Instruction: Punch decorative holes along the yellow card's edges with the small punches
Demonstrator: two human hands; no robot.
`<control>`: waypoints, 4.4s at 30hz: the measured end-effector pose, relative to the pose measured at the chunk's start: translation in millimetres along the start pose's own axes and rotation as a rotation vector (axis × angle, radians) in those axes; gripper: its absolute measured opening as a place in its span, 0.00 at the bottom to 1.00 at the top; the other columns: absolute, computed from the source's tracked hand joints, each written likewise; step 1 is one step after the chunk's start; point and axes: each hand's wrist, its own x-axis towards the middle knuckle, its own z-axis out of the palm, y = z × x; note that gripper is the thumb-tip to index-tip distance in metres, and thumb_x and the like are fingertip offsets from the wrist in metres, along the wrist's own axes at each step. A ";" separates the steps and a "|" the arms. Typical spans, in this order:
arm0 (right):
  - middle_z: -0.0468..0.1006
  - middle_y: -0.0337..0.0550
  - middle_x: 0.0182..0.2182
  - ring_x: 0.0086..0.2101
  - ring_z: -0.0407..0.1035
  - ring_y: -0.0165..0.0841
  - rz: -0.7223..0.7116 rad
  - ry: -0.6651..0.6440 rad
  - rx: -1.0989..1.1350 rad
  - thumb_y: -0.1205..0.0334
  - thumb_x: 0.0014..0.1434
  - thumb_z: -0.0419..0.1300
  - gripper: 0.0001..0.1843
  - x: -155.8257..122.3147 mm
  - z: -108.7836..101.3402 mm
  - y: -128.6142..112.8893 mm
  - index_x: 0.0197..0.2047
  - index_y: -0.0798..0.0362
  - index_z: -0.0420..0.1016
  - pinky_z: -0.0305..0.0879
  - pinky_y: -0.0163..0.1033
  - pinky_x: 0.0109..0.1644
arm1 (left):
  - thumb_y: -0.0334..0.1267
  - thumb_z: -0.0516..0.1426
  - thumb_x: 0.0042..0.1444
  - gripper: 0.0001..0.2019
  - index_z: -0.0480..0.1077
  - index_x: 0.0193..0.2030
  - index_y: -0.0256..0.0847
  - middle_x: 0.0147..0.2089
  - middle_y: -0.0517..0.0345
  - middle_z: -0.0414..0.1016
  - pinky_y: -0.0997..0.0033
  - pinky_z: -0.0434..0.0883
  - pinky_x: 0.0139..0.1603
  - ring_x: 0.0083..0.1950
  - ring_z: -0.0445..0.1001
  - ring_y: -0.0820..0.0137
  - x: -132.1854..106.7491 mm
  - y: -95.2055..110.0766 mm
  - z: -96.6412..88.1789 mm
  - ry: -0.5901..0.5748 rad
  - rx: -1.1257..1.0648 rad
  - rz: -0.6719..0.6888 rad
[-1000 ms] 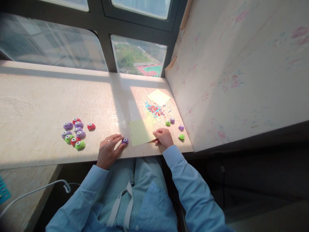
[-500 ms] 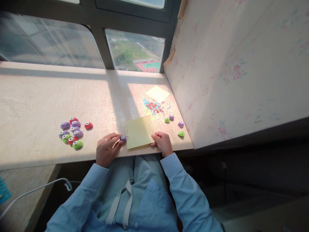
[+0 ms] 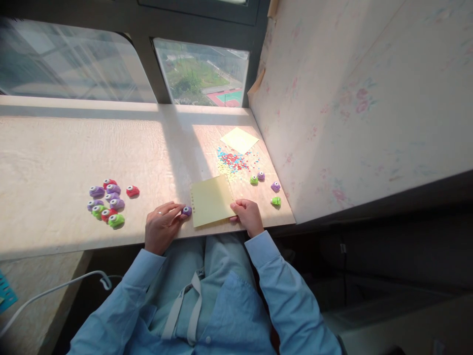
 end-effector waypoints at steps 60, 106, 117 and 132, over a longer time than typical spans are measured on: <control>0.76 0.39 0.23 0.24 0.73 0.32 0.029 -0.109 -0.159 0.42 0.48 0.69 0.23 -5.8 -1.3 -1.4 0.32 0.56 0.79 0.75 0.36 0.27 | 0.46 0.55 0.66 0.13 0.79 0.47 0.46 0.49 0.54 0.82 0.55 0.69 0.59 0.58 0.75 0.57 0.1 5.3 -5.5 -0.052 0.001 -0.005; 0.68 0.55 0.65 0.66 0.58 0.48 -0.919 -0.208 -1.223 0.56 0.71 0.52 0.21 -0.4 28.7 22.0 0.62 0.52 0.72 0.57 0.55 0.64 | 0.48 0.59 0.63 0.11 0.80 0.45 0.50 0.49 0.56 0.82 0.50 0.68 0.59 0.59 0.74 0.56 0.3 11.3 -13.8 -0.087 -0.088 -0.087; 0.67 0.56 0.66 0.67 0.58 0.49 -0.886 -0.221 -1.216 0.58 0.70 0.53 0.21 -4.2 29.4 19.2 0.62 0.52 0.71 0.58 0.57 0.65 | 0.49 0.60 0.62 0.10 0.80 0.44 0.52 0.50 0.57 0.82 0.48 0.69 0.59 0.59 0.74 0.54 0.6 11.8 -19.5 -0.132 -0.096 -0.085; 0.69 0.58 0.65 0.66 0.60 0.51 -0.936 -0.201 -1.191 0.60 0.69 0.55 0.19 -4.1 29.9 18.4 0.61 0.54 0.71 0.62 0.59 0.63 | 0.44 0.62 0.61 0.08 0.80 0.45 0.50 0.49 0.55 0.82 0.50 0.68 0.60 0.59 0.74 0.56 3.4 14.7 -22.4 -0.133 -0.108 -0.081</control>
